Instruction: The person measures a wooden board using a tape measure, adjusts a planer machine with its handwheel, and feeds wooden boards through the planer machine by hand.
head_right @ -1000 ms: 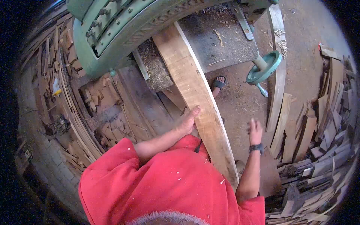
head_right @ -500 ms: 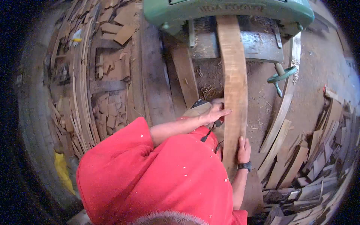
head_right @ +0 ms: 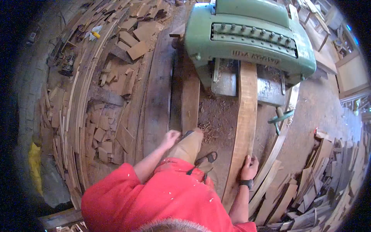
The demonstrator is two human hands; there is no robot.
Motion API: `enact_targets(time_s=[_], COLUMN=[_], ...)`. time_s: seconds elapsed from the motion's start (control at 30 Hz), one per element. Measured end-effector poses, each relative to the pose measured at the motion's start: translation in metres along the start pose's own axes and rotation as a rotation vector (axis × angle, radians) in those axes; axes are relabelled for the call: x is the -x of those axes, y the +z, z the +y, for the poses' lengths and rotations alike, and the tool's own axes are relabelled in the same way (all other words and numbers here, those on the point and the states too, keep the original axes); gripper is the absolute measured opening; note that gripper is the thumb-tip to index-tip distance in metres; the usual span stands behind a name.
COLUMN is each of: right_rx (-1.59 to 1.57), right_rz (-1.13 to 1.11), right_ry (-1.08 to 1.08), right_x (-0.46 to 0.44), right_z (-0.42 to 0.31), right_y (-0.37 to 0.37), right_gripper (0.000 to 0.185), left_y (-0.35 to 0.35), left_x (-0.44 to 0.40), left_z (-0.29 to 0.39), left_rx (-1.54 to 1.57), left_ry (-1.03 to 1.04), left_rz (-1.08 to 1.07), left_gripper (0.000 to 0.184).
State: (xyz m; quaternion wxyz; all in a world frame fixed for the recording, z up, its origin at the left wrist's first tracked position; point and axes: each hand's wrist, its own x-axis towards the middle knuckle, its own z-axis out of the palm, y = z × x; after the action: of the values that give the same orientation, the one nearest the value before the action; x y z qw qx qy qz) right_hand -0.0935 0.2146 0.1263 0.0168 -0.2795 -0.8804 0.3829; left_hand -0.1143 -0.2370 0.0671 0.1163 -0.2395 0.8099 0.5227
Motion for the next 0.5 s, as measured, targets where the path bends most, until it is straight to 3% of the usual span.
enact_targets(time_s=[0.03, 0.1, 0.13, 0.17, 0.2, 0.23, 0.3, 0.4, 0.5], right_rx=[0.0, 0.056, -0.03, -0.169, -0.307, -0.297, -0.304, -0.313, -0.206], right_rz=[0.005, 0.269, 0.208, 0.153, 0.095, 0.072, 0.067, 0.109, 0.184], right_ry=[-0.011, -0.389, -0.489, -0.488, -0.486, -0.585, -0.81, -1.097, -1.231], right_x=[-0.001, -0.008, -0.018, -0.023, -0.026, -0.035, -0.061, -0.094, -0.144], right_z=[-0.011, -0.034, -0.053, -0.09, -0.135, -0.174, -0.257, -0.387, -0.482], right_y=[0.004, 0.013, 0.02, 0.027, 0.037, 0.051, 0.08, 0.124, 0.182], right_gripper=[0.039, 0.044, 0.047, 0.045, 0.044, 0.043, 0.043, 0.044, 0.046], left_y=[-0.02, -0.051, -0.068, -0.083, -0.095, -0.105, -0.11, -0.115, -0.136], left_x=[0.006, 0.027, 0.037, 0.059, 0.067, 0.079, 0.098, 0.088, 0.048], left_z=[-0.023, -0.076, -0.116, -0.112, -0.156, -0.167, -0.197, -0.223, -0.238], left_rx=[0.018, 0.054, -0.162, -0.271, -0.381, -0.399, -0.499, -0.448, -0.338], left_ry=[-0.044, -0.224, -0.18, -0.221, -0.246, -0.387, -0.41, -0.464, -0.485], left_rz=[0.065, 0.223, 0.292, 0.284, 0.228, 0.128, 0.097, 0.069, 0.079], left_gripper=[0.035, 0.042, 0.046, 0.047, 0.043, 0.039, 0.039, 0.039, 0.038])
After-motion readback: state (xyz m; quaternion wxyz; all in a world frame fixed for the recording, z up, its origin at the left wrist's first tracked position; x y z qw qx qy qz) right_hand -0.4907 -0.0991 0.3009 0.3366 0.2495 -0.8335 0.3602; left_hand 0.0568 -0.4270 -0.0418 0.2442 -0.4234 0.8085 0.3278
